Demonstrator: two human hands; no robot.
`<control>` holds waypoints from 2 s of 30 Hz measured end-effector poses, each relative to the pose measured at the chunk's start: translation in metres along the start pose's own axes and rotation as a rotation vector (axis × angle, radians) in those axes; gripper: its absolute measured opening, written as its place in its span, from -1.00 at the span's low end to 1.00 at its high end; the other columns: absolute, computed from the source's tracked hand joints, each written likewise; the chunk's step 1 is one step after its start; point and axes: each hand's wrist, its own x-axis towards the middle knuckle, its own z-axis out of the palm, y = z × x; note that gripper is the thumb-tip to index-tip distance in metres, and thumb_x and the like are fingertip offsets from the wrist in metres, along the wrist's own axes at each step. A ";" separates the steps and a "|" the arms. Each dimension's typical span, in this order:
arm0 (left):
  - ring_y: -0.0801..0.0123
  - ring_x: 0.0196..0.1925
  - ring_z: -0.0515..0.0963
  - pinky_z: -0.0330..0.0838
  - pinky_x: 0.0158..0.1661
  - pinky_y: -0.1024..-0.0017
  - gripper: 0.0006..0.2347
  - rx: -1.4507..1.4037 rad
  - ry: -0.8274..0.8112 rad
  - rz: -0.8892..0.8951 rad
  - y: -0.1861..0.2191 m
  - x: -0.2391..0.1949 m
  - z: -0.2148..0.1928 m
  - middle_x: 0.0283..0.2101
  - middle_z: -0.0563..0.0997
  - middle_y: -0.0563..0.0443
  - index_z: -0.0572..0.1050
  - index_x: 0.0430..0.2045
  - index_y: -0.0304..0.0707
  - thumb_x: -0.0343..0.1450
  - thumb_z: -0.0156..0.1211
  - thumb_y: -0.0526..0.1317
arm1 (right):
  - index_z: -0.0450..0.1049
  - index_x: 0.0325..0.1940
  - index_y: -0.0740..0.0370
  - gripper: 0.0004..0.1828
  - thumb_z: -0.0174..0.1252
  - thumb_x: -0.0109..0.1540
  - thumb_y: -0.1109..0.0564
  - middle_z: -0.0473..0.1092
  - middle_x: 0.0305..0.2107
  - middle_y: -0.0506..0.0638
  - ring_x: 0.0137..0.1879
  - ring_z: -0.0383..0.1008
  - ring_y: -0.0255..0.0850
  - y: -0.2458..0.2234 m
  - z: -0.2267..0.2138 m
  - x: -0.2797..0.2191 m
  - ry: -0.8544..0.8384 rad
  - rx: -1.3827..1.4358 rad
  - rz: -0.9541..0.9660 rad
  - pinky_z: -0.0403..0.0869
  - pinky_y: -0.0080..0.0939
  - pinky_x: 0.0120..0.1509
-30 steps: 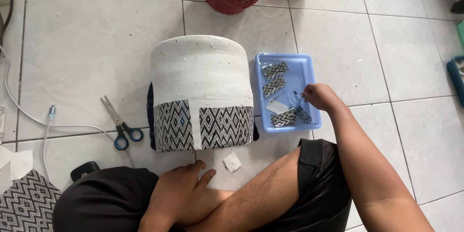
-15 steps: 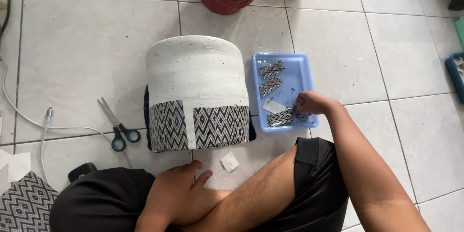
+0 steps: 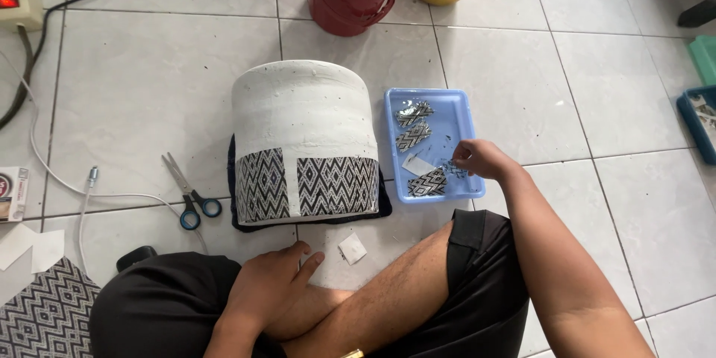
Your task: Applying patterned stickers to a white pot to create a decorative design.
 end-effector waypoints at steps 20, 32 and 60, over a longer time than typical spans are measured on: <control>0.06 -0.17 0.56 0.38 -0.28 0.09 -0.69 0.129 0.211 0.212 0.030 -0.053 0.001 -0.22 0.60 0.07 0.35 -0.13 0.04 0.45 -0.18 0.14 | 0.47 -0.16 0.14 -0.88 0.13 0.24 0.11 0.49 -0.28 -0.08 -0.39 0.34 -0.23 -0.086 -0.047 -0.171 0.637 0.259 -0.227 0.39 -0.21 -0.21; 0.25 -0.35 0.57 0.52 -0.34 0.26 -0.74 -0.241 0.907 0.763 0.121 -0.071 -0.040 -0.49 0.52 0.12 0.48 -0.10 -0.05 0.39 0.12 -0.04 | 0.53 -0.14 0.23 -0.81 0.24 0.17 0.22 0.53 -0.35 0.13 -0.33 0.47 -0.07 -0.158 -0.056 -0.277 0.666 0.226 -0.575 0.41 -0.13 -0.22; 0.25 -0.36 0.64 0.35 -0.24 0.33 -0.86 -0.440 0.955 0.758 0.126 -0.104 -0.073 -0.48 0.66 -0.01 0.56 -0.24 -0.17 0.36 0.24 -0.24 | 0.44 0.13 0.23 -0.59 0.18 0.18 0.18 0.54 -0.19 0.20 -0.18 0.52 -0.11 -0.190 -0.025 -0.292 0.283 0.683 -0.808 0.48 -0.14 -0.13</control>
